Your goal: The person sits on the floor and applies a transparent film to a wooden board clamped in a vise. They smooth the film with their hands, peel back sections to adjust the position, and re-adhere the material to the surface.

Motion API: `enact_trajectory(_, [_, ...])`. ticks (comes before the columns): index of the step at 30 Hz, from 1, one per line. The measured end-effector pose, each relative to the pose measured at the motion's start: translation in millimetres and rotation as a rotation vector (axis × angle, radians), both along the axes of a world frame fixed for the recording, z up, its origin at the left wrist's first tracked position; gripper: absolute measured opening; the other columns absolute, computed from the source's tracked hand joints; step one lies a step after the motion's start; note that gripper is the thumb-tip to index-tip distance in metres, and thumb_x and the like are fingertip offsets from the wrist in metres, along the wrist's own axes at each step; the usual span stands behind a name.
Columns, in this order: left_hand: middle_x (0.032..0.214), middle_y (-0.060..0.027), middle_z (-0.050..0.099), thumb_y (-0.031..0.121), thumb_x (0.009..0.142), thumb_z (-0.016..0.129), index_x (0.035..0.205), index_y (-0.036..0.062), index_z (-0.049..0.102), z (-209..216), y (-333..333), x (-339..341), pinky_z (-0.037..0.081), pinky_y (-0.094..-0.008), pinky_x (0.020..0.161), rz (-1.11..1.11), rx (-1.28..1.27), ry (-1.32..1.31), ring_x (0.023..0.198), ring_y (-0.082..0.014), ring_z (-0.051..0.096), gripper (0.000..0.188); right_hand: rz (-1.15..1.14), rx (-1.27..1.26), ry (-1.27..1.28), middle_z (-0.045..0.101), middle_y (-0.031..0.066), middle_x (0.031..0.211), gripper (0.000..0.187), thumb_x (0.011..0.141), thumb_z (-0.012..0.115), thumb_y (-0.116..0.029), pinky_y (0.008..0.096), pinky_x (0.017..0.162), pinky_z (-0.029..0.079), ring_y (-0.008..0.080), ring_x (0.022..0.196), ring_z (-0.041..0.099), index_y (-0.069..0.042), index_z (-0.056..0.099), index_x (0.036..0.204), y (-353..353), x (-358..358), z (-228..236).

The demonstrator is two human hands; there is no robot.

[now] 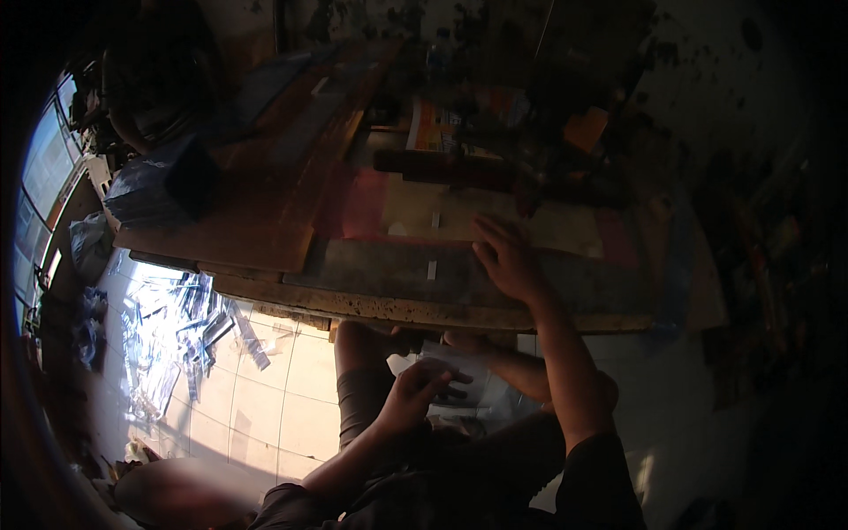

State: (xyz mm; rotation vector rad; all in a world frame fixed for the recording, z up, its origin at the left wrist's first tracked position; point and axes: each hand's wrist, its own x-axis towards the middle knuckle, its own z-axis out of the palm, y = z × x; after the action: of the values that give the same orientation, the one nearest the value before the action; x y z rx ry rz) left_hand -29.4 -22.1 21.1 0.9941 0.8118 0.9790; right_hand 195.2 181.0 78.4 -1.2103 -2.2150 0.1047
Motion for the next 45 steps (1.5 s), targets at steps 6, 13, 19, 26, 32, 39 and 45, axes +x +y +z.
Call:
enact_trajectory(6, [0.114, -0.0206, 0.074, 0.016, 0.108, 0.056, 0.123, -0.0052, 0.06, -1.2, 0.4, -1.1, 0.061, -0.0383, 0.087, -0.01, -0.044, 0.002, 0.098, -0.0279, 0.075, 0.027, 0.004, 0.005, 0.028, 0.058, 0.0157, 0.145, 0.041, 0.102, 0.062, -0.024, 0.0476, 0.116, 0.037, 0.0337, 0.139, 0.05, -0.003, 0.06, 0.137, 0.4, 0.7, -1.4])
enact_trajectory(13, [0.114, -0.0205, 0.074, 0.015, 0.107, 0.056, 0.123, -0.0052, 0.06, -4.2, 2.0, -0.6, 0.06, -0.0372, 0.086, -0.006, -0.042, 0.024, 0.098, -0.0277, 0.075, 0.026, 0.001, 0.047, 0.022, 0.059, 0.0148, 0.143, 0.037, 0.104, 0.06, -0.024, 0.0472, 0.115, 0.038, 0.0319, 0.137, 0.052, -0.004, 0.062, 0.135, -7.4, -1.3, 9.7])
enact_trajectory(19, [0.114, -0.0186, 0.075, 0.017, 0.107, 0.058, 0.123, -0.0053, 0.061, -4.9, 2.5, -0.6, 0.059, -0.0355, 0.088, -0.004, -0.063, 0.05, 0.1, -0.025, 0.075, 0.027, 0.001, 0.019, 0.019, 0.063, 0.0144, 0.138, 0.033, 0.104, 0.058, -0.023, 0.0463, 0.113, 0.04, 0.0312, 0.132, 0.055, -0.003, 0.067, 0.129, -14.3, -0.2, 11.8])
enact_trajectory(26, [0.115, -0.0183, 0.074, 0.017, 0.106, 0.059, 0.12, -0.0038, 0.061, 0.6, 2.3, -0.2, 0.059, -0.0361, 0.087, -0.009, -0.09, 0.033, 0.1, -0.0249, 0.074, 0.025, 0.017, 0.041, 0.041, 0.065, 0.0151, 0.135, 0.033, 0.104, 0.059, -0.022, 0.0475, 0.114, 0.042, 0.031, 0.131, 0.058, -0.002, 0.068, 0.128, -17.5, -1.9, 13.9])
enact_trajectory(32, [0.114, -0.0154, 0.075, 0.017, 0.106, 0.06, 0.117, -0.0038, 0.065, -4.2, 0.1, -0.1, 0.058, -0.0355, 0.088, 0.021, -0.105, 0.031, 0.101, -0.0226, 0.074, 0.024, 0.024, 0.045, 0.05, 0.065, 0.0154, 0.136, 0.033, 0.103, 0.06, -0.021, 0.0477, 0.115, 0.042, 0.0321, 0.13, 0.058, -0.001, 0.067, 0.128, -17.5, -3.4, 13.8])
enact_trajectory(39, [0.113, -0.0143, 0.076, 0.019, 0.106, 0.061, 0.118, -0.0042, 0.065, -1.2, -3.9, 0.1, 0.057, -0.0348, 0.089, 0.028, -0.136, 0.006, 0.103, -0.0212, 0.074, 0.026, 0.026, 0.078, 0.035, 0.064, 0.0154, 0.137, 0.033, 0.103, 0.061, -0.021, 0.0471, 0.113, 0.044, 0.0323, 0.13, 0.058, -0.001, 0.066, 0.129, -17.3, -1.7, 11.4])
enact_trajectory(45, [0.115, -0.0133, 0.075, 0.017, 0.106, 0.06, 0.119, -0.0026, 0.064, 0.0, -3.0, 1.2, 0.058, -0.0344, 0.089, 0.029, -0.151, -0.046, 0.105, -0.021, 0.073, 0.024, 0.056, 0.056, 0.072, 0.062, 0.0154, 0.141, 0.035, 0.103, 0.061, -0.02, 0.0471, 0.115, 0.043, 0.0328, 0.133, 0.056, -0.001, 0.064, 0.133, -24.5, -1.1, 12.0])
